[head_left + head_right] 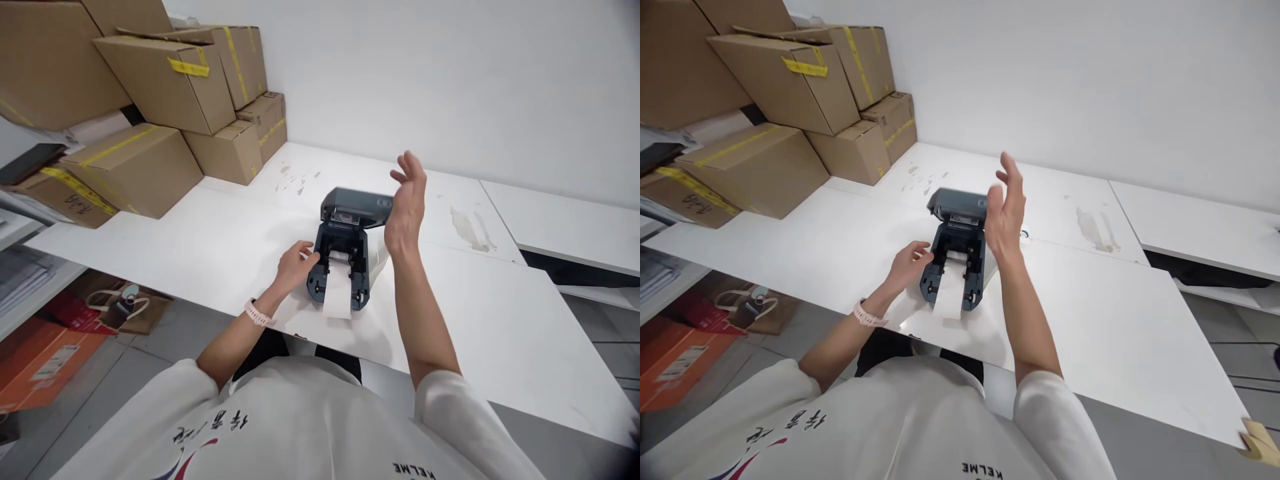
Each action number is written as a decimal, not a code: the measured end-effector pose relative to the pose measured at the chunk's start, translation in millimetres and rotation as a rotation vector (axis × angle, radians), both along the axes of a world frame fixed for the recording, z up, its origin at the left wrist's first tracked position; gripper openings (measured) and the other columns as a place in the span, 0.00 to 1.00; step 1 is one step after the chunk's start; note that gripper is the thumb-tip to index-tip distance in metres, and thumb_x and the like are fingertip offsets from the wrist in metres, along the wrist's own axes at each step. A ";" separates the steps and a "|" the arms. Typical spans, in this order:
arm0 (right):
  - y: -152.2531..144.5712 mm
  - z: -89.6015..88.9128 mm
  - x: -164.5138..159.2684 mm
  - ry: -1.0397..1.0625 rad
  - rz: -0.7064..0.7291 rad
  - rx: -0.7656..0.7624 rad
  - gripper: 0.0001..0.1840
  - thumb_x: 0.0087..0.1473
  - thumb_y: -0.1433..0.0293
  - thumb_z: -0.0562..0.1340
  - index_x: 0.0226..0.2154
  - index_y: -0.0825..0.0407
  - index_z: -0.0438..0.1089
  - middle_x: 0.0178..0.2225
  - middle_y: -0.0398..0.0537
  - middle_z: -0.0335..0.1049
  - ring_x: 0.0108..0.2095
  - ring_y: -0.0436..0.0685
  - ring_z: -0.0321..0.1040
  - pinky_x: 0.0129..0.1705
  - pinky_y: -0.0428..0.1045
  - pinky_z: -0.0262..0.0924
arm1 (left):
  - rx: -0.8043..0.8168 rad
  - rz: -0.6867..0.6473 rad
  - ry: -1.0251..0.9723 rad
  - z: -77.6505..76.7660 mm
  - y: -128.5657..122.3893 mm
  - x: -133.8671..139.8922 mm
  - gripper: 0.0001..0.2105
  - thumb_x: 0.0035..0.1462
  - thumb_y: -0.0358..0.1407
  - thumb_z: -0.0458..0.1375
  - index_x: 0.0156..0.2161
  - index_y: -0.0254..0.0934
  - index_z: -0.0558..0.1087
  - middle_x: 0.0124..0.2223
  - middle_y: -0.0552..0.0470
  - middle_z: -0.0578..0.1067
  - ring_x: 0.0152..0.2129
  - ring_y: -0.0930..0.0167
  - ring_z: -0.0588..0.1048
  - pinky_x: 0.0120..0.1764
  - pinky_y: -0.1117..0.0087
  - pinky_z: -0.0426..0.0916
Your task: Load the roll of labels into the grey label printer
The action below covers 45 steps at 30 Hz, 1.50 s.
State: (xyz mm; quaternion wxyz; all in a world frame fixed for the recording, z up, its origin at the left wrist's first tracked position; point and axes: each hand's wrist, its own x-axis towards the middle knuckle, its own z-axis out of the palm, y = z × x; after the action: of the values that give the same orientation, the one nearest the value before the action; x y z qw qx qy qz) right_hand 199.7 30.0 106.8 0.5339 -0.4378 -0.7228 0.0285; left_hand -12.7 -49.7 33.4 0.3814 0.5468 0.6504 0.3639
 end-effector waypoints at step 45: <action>-11.2 -107.5 191.6 0.289 0.109 -0.849 0.46 0.39 0.58 0.77 0.60 0.43 0.64 0.66 0.57 0.62 0.67 0.66 0.59 0.66 0.64 0.57 | -0.030 -0.064 0.266 -16.7 30.2 23.5 0.30 0.54 0.30 0.50 0.63 0.47 0.68 0.54 0.52 0.80 0.51 0.56 0.76 0.53 0.55 0.68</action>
State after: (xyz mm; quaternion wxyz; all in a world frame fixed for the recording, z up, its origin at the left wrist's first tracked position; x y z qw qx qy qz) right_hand 391.3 18.8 -0.7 0.4002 -0.5708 -0.5872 0.4113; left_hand 10.8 -19.5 16.8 0.3113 0.6048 0.6830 0.2661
